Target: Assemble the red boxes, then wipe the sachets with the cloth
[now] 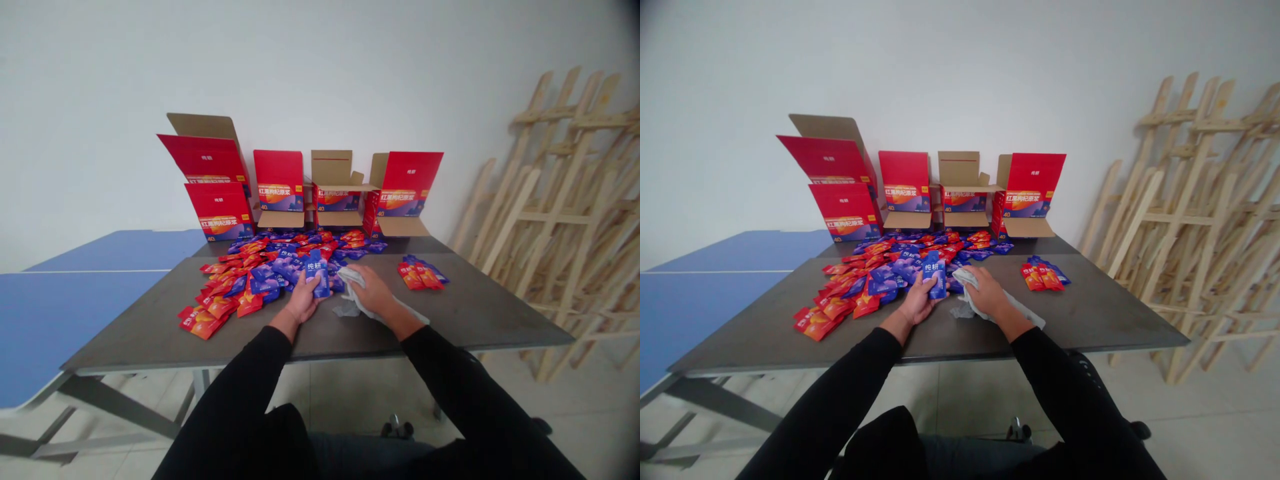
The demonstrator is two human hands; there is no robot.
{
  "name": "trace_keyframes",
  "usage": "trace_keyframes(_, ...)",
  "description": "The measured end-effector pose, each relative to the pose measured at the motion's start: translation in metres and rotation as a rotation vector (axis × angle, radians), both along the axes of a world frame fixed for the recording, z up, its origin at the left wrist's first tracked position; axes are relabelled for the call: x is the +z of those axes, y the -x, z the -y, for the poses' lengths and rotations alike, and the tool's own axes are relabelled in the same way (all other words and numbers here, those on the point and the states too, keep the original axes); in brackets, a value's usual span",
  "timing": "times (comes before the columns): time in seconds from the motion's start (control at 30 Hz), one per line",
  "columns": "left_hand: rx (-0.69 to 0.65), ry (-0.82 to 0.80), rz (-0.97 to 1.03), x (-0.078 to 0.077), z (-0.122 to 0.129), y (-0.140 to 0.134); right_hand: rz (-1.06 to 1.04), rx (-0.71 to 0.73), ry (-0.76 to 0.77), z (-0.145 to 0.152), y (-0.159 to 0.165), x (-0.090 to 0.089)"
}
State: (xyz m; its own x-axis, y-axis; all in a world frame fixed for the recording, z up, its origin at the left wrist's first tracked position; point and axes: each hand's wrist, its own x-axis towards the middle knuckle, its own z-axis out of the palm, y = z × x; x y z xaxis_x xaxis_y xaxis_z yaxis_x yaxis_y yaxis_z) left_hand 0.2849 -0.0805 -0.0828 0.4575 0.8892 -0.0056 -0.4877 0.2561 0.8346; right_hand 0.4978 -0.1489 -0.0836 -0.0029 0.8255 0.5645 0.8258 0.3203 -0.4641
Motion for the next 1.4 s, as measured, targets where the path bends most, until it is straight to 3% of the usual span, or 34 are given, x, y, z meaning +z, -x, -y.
trace_keyframes(0.2, -0.041, 0.005, -0.018, -0.002, 0.002, -0.002, 0.256, 0.151, 0.039, 0.006, 0.027, -0.005)
trace_keyframes(0.43, -0.063, 0.007, -0.002, -0.007, 0.003, -0.003, 0.428, 0.264, -0.045, 0.001, 0.048, -0.017)
trace_keyframes(0.53, -0.089, 0.022, -0.054, -0.011, 0.002, -0.003, 0.436, 0.229, -0.044, 0.000, 0.046, -0.022)
trace_keyframes(0.77, -0.266, 0.018, -0.177, -0.014, 0.000, 0.002, 0.156, -0.013, -0.080, -0.013, 0.029, -0.033)
trace_keyframes(1.03, -0.384, 0.067, -0.172, -0.019, -0.005, 0.005, -0.138, -0.164, -0.129, -0.024, 0.017, -0.037)
trace_keyframes(1.23, -0.390, 0.181, -0.101, -0.012, -0.006, 0.006, -0.285, -0.277, -0.307, -0.028, 0.008, -0.034)
trace_keyframes(1.3, -0.381, 0.268, -0.052, -0.008, -0.006, 0.007, -0.189, -0.203, -0.381, -0.025, 0.010, -0.035)
trace_keyframes(1.4, -0.370, 0.331, 0.024, -0.003, -0.005, 0.008, 0.064, 0.064, -0.433, -0.019, 0.020, -0.038)
